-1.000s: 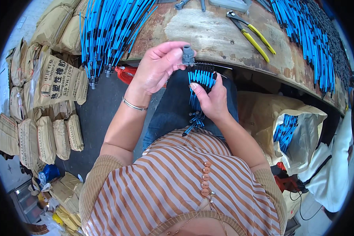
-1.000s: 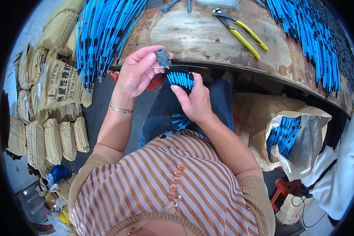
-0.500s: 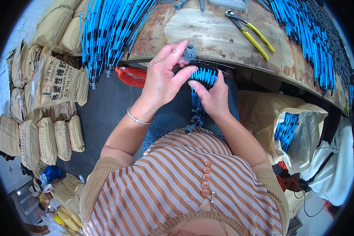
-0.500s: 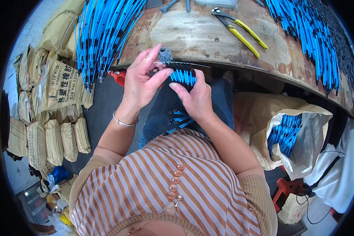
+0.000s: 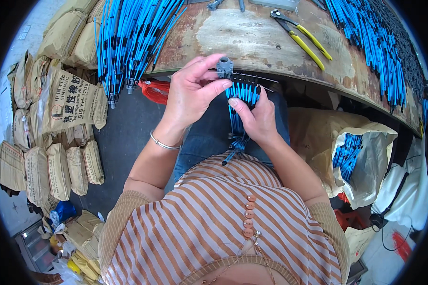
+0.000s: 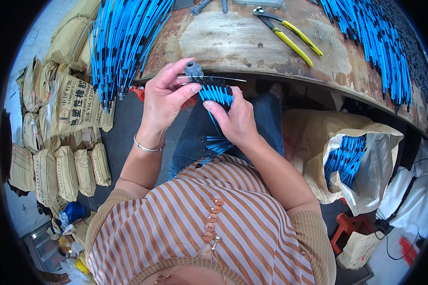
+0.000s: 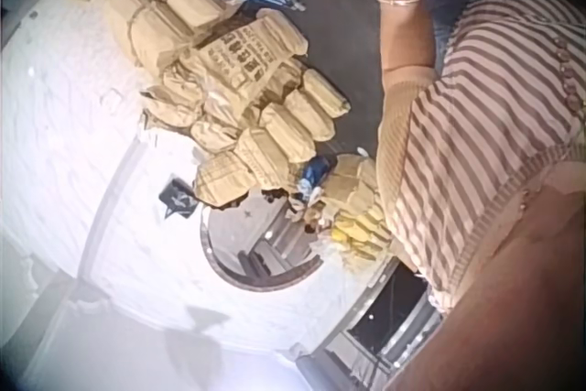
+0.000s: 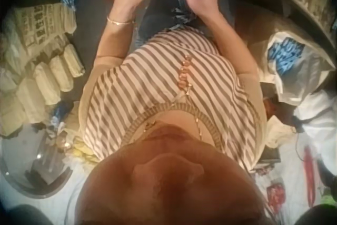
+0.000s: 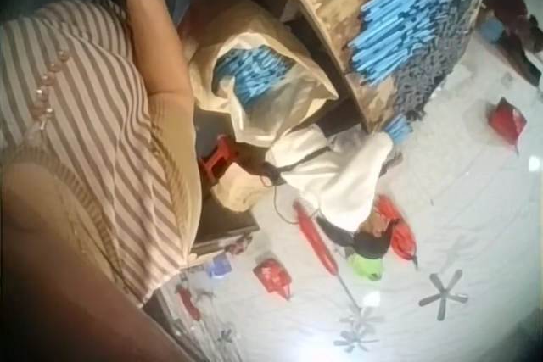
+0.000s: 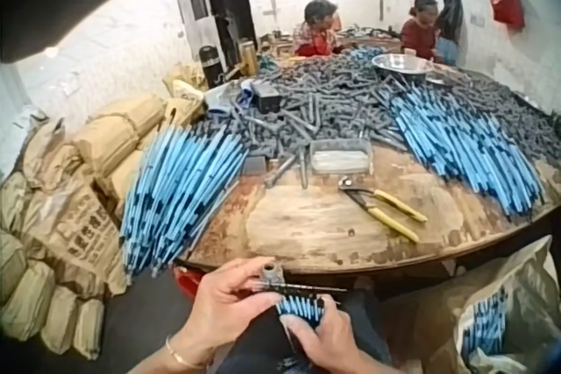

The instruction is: Assembling blue plastic strips into a black plastic base using pliers on an assembly line.

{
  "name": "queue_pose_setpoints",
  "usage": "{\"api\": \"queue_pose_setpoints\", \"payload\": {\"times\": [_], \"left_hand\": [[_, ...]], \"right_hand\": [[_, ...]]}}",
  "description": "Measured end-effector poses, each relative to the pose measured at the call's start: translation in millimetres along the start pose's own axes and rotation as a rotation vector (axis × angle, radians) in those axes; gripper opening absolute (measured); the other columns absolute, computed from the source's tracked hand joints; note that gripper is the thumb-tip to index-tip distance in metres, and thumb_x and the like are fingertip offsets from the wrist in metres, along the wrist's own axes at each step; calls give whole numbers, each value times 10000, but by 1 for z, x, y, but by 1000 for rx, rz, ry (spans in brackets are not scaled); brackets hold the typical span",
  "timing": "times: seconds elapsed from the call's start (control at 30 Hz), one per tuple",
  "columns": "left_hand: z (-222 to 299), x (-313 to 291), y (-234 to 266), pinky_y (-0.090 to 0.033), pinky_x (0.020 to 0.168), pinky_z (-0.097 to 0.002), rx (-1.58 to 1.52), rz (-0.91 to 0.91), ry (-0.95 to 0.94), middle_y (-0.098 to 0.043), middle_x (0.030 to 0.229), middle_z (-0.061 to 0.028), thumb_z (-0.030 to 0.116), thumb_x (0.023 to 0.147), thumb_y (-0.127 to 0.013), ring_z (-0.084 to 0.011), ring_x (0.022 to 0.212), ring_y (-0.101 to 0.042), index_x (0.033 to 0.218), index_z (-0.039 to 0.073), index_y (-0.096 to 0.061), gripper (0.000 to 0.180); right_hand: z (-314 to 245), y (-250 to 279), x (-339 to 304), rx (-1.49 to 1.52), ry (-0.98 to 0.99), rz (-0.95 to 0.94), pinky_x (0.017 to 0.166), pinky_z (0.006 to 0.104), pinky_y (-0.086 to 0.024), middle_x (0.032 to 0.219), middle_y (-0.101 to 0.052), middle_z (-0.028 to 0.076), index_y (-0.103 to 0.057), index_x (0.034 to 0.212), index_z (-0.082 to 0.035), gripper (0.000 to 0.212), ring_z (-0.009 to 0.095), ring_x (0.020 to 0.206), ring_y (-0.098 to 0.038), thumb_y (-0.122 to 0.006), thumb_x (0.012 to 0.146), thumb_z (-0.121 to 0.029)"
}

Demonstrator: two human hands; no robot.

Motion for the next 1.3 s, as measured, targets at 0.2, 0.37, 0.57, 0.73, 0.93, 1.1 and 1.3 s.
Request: {"api": "queue_pose_setpoints", "payload": {"times": [0.2,0.37,0.57,0.73,0.93,1.1,1.3], "left_hand": [[-1,-4,6,-483,779,-220,192,-29,-97,-547,1039,-41,-78,733,-666,-95,887,-583,1179,-6,-535,470],[2,-9,1,-496,777,-238,171,96,-86,-579,1003,-51,-82,732,-664,-112,891,-592,1183,-9,-517,480],[3,-4,8,-513,778,-256,-203,37,46,-622,978,-80,-96,729,-658,-123,866,-609,1140,-29,-505,444],[2,-8,9,-511,778,-249,-204,15,23,-634,968,-80,-96,731,-659,-119,859,-612,1104,-25,-525,403],[3,-9,10,-509,764,-240,-95,45,26,-641,954,-73,-78,727,-676,-106,851,-609,1084,-23,-542,386],[3,-11,8,-505,746,-229,-127,76,17,-640,948,-64,-68,732,-679,-98,834,-607,1081,-27,-550,374],[-6,-14,8,-497,707,-212,-145,174,4,-640,937,-52,-69,733,-676,-85,794,-599,1095,-20,-567,381]], "right_hand": [[-3,0,6,-8,79,-56,641,336,-486,784,-636,143,-504,1008,10,325,258,699,-639,-647,823,-215],[-5,-2,6,-48,64,-86,655,327,-486,791,-640,128,-510,1020,9,312,234,703,-639,-628,837,-214],[-5,-1,7,-78,61,-125,662,341,-489,793,-639,142,-493,1042,8,332,269,718,-641,-615,846,-230],[-12,-1,6,-295,80,-139,651,397,-488,801,-629,194,-469,1064,14,363,355,742,-627,-605,846,-242],[-11,-8,1,-382,129,-79,634,444,-475,788,-611,230,-457,1066,26,386,412,751,-599,-601,840,-252],[-11,-6,11,-309,85,-127,625,451,-471,759,-604,232,-457,1043,40,385,417,728,-596,-600,842,-255],[-11,-6,12,-214,135,-165,612,462,-466,727,-593,246,-460,1005,63,383,428,700,-588,-582,860,-270]]}}
Point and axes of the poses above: each hand's wrist, its own x-axis towards the middle knuckle, its own y-axis out of the back of the hand, z = x × y, the point moved 1 cm from there along x, towards the middle knuckle
